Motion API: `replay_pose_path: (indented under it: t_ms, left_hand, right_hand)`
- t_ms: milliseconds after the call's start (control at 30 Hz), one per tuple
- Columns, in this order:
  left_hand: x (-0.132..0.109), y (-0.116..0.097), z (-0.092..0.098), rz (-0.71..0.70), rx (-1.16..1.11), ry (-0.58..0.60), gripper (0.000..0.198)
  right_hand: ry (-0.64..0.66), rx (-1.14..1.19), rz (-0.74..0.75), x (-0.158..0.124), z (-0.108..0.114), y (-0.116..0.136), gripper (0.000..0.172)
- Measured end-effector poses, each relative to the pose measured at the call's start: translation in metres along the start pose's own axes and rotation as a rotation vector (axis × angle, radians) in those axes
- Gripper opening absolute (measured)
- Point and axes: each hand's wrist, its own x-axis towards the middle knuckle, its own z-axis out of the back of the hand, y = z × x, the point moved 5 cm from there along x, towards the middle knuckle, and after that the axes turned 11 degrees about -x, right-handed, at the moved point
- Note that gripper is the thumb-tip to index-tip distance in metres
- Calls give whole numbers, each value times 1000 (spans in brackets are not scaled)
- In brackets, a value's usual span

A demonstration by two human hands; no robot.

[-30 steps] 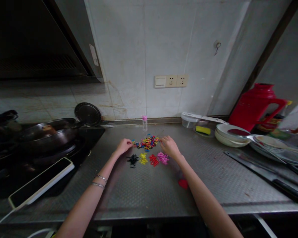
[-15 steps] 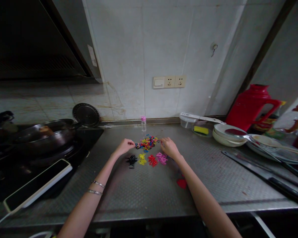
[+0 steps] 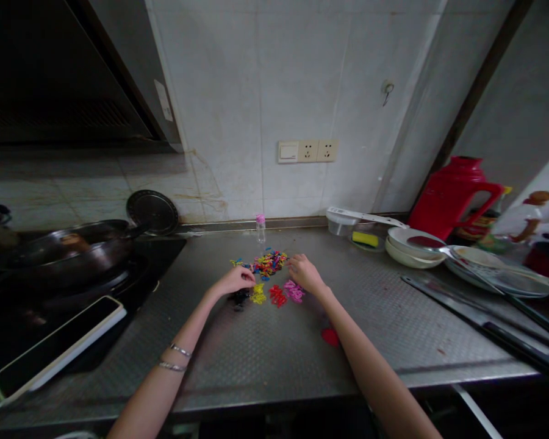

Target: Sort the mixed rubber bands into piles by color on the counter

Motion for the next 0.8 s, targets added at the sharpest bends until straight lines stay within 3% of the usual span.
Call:
replay_pose_path:
  t_ms: [233, 533, 800]
  left_hand:
    - [1, 9, 20, 14, -28, -172, 24]
    - [1, 15, 23, 8, -31, -202, 21]
    - [3, 20, 20, -20, -20, -186, 21]
  right_hand:
    - [119, 142, 145, 11, -7, 29, 19]
    - [190, 22, 162, 17, -13, 55, 21]
    - [210, -67, 160, 18, -13, 61, 20]
